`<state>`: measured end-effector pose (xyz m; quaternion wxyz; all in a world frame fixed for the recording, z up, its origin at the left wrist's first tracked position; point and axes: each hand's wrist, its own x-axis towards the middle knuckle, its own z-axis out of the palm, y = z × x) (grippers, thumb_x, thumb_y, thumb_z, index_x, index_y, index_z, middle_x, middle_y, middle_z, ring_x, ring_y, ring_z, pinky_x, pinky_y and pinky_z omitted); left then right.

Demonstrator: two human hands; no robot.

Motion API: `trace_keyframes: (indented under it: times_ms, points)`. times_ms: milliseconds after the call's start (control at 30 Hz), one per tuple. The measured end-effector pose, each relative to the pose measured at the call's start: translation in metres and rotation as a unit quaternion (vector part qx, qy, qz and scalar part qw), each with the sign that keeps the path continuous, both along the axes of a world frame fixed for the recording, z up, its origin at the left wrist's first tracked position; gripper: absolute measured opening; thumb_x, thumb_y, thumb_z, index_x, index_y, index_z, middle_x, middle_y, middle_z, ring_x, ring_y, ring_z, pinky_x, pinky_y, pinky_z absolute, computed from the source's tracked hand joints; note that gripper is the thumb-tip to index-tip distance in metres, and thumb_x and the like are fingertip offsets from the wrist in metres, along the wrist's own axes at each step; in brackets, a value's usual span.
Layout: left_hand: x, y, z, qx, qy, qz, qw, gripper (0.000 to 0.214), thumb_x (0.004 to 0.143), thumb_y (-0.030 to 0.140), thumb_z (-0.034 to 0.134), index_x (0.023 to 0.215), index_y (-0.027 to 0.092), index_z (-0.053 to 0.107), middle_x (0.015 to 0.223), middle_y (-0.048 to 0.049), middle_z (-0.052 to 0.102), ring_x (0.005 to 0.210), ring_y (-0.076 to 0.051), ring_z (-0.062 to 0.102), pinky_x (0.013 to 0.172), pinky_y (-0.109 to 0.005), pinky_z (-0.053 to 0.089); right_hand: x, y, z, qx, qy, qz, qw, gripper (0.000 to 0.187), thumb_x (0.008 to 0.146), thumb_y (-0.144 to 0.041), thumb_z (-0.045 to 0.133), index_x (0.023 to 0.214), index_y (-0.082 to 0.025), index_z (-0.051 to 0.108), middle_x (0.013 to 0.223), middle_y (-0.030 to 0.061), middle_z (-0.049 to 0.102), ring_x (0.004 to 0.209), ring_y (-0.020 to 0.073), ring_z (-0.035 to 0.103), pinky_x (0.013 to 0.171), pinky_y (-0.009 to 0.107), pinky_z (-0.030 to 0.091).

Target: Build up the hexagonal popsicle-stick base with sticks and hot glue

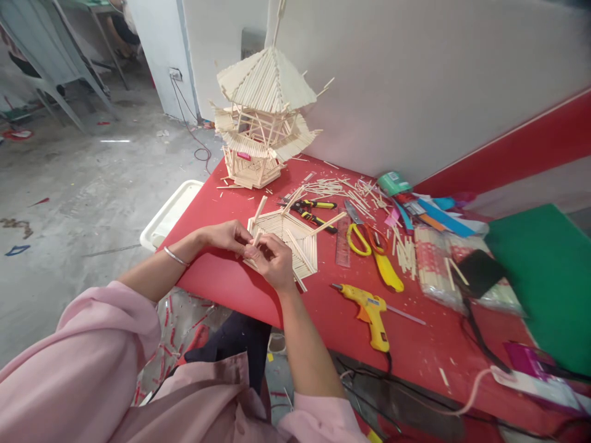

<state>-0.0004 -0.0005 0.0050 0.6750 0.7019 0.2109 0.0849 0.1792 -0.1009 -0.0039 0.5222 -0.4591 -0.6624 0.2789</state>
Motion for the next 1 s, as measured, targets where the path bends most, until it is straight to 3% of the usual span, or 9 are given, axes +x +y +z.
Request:
trace_keyframes:
  times_ms: [133,400,467,533,633,800,1000]
  points:
    - [0.0,0.0,0.001,-0.004,-0.007,-0.002,1.0,0.044,0.071,0.049,0.088,0.082,0.008,0.08,0.061,-0.0054,0.068,0.054,-0.011,0.059,0.054,-0.018,0.048,0.0,0.0,0.0,0.001,0.004,0.001,1.0,0.013,0.089,-0.034,0.074,0.083,-0.022,0.071,0.08,0.0011,0.065,0.065,0.0138,0.056,0.06,0.028,0.044]
    - [-0.013,0.009,0.014,-0.031,0.037,-0.027,0.998,0.051,0.067,0.045,0.092,0.103,0.01,0.081,0.078,-0.0116,0.078,0.064,-0.017,0.069,0.057,-0.022,0.052,-0.001,0.0,0.003,0.001,-0.006,-0.005,1.0,0.017,0.091,-0.036,0.07,0.082,-0.023,0.069,0.079,0.0014,0.066,0.065,0.0142,0.058,0.061,0.028,0.046]
    - [-0.013,0.011,0.012,-0.009,0.03,0.036,0.999,0.048,0.07,0.045,0.09,0.1,0.009,0.081,0.072,-0.0094,0.076,0.057,-0.014,0.065,0.054,-0.021,0.05,-0.001,0.0,0.003,-0.001,0.0,-0.003,1.0,0.017,0.091,-0.036,0.071,0.082,-0.022,0.069,0.079,0.0012,0.065,0.064,0.0136,0.057,0.06,0.028,0.045]
    - [-0.01,0.012,0.006,0.036,-0.007,0.158,0.987,0.045,0.072,0.047,0.087,0.095,0.009,0.08,0.068,-0.0067,0.073,0.054,-0.01,0.06,0.052,-0.02,0.046,-0.002,-0.001,0.004,-0.004,0.008,-0.002,1.0,0.017,0.091,-0.036,0.07,0.082,-0.022,0.068,0.079,0.0011,0.065,0.063,0.0132,0.056,0.06,0.028,0.045]
    - [-0.001,0.016,-0.007,0.109,-0.065,0.332,0.935,0.046,0.069,0.047,0.088,0.094,0.01,0.079,0.072,-0.0035,0.071,0.054,-0.007,0.054,0.053,-0.021,0.044,-0.002,-0.001,0.003,-0.011,0.011,-0.001,1.0,0.018,0.091,-0.037,0.07,0.08,-0.022,0.067,0.079,0.0013,0.065,0.063,0.0132,0.055,0.06,0.028,0.045]
    - [0.01,0.024,-0.023,0.18,-0.076,0.376,0.906,0.05,0.068,0.05,0.087,0.1,0.013,0.08,0.083,-0.0024,0.07,0.057,-0.006,0.045,0.053,-0.021,0.038,-0.002,0.0,0.002,-0.015,-0.002,0.0,1.0,0.019,0.091,-0.039,0.069,0.082,-0.023,0.067,0.079,0.0013,0.065,0.063,0.0136,0.055,0.061,0.028,0.047]
    - [0.014,0.026,-0.024,0.144,-0.056,0.349,0.924,0.064,0.063,0.055,0.089,0.108,0.011,0.077,0.097,-0.0055,0.073,0.05,-0.003,0.042,0.046,-0.021,0.035,-0.002,-0.001,0.003,-0.017,-0.017,0.003,1.0,0.018,0.092,-0.039,0.068,0.083,-0.023,0.068,0.08,0.0015,0.064,0.066,0.0146,0.057,0.063,0.029,0.047]
